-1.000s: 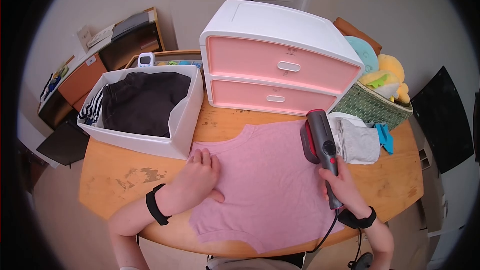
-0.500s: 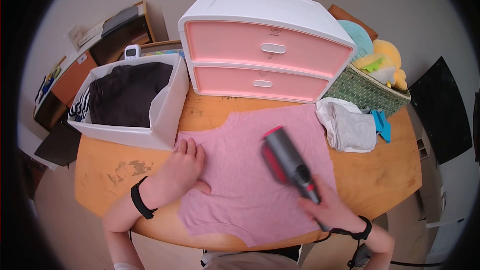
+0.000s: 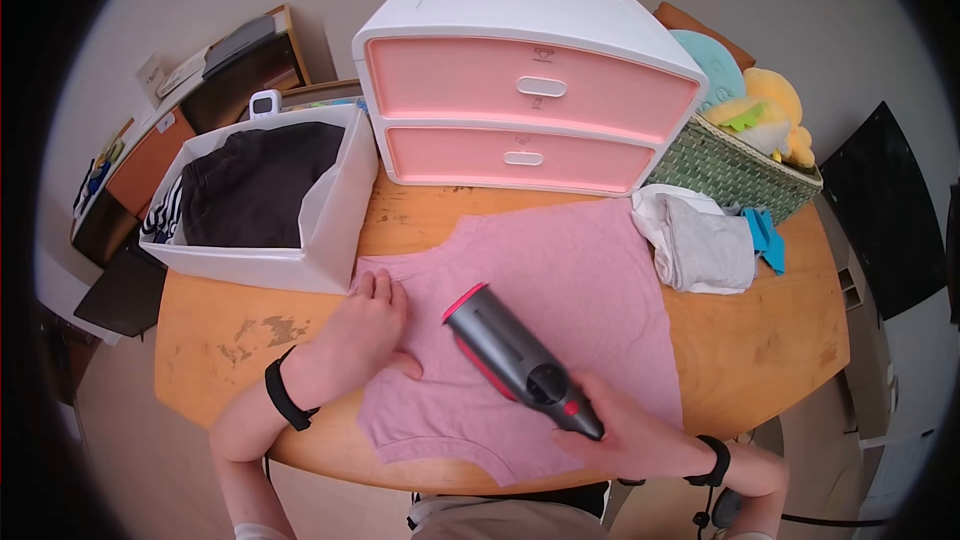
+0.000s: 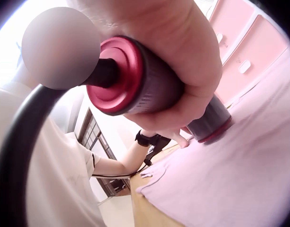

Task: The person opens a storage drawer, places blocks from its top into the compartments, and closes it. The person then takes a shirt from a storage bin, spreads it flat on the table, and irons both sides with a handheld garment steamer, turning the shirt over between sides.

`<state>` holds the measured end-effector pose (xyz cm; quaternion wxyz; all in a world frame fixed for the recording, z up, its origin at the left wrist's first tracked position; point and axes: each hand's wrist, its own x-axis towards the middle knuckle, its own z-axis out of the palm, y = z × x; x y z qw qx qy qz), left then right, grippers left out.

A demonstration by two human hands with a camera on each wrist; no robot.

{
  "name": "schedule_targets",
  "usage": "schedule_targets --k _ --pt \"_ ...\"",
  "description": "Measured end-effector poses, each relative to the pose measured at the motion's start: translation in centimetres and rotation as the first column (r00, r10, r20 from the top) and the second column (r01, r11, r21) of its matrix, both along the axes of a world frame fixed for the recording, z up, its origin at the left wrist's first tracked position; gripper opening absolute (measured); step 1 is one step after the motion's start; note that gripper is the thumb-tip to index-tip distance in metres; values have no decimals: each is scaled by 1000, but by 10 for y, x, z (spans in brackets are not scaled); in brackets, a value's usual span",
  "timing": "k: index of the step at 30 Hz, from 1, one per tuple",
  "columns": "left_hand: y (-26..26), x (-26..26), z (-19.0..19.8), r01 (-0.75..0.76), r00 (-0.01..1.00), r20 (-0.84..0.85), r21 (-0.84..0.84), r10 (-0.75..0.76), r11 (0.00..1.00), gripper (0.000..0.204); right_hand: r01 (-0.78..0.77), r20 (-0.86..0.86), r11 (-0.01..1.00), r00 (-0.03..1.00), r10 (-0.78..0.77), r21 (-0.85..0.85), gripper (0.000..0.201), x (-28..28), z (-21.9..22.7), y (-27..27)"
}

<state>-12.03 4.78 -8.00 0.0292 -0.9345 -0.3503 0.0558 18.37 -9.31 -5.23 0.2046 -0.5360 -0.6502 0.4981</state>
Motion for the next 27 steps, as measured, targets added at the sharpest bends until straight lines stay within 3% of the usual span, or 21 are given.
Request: schedule_targets --k 3,5,6,9,12,13,15,16,17,19,22,24,27 --pt "0 -1 -1 -15 1000 -14 -5 15 1000 103 -33 36 997 999 35 -69 61 5 -5 -3" --pt "-1 1 -2 -28 999 -19 -14 27 1000 101 156 61 980 987 -149 -122 60 27 -1 -7" --pt "0 0 0 -34 999 -39 -11 33 999 100 282 22 923 958 -287 -261 58 36 4 -7" --pt "-1 3 8 -26 998 -51 -34 25 999 97 567 -73 761 785 -615 -315 48 64 0 -5" --pt "-1 6 12 -30 995 -92 -51 25 998 98 645 -49 737 745 -665 -203 45 66 4 9" --pt "-1 5 11 -33 995 -95 -45 29 998 98 642 -54 740 747 -663 -201 45 61 6 12" --pt "-1 2 2 2 999 -48 53 1 999 99 528 -33 839 844 -536 -133 46 44 9 19" --pt "-1 2 0 4 998 -57 57 -1 998 99 432 -14 896 900 -436 -103 48 37 9 21" --pt "0 3 -1 -15 998 -63 29 17 999 100 433 -25 896 899 -437 -103 48 28 8 26" --pt "1 3 -4 -32 996 -80 7 33 999 101 216 -145 950 957 -252 -224 54 8 6 37" --pt "0 1 -6 -28 998 -50 28 30 999 102 95 -194 960 969 -150 -263 60 -14 0 53" --pt "0 3 -2 -44 997 -67 -17 43 999 98 127 -169 959 970 -173 -253 56 -14 -3 60" --pt "-2 1 -7 -26 999 -30 44 27 999 90 202 -71 946 971 -226 -252 52 7 -5 68"
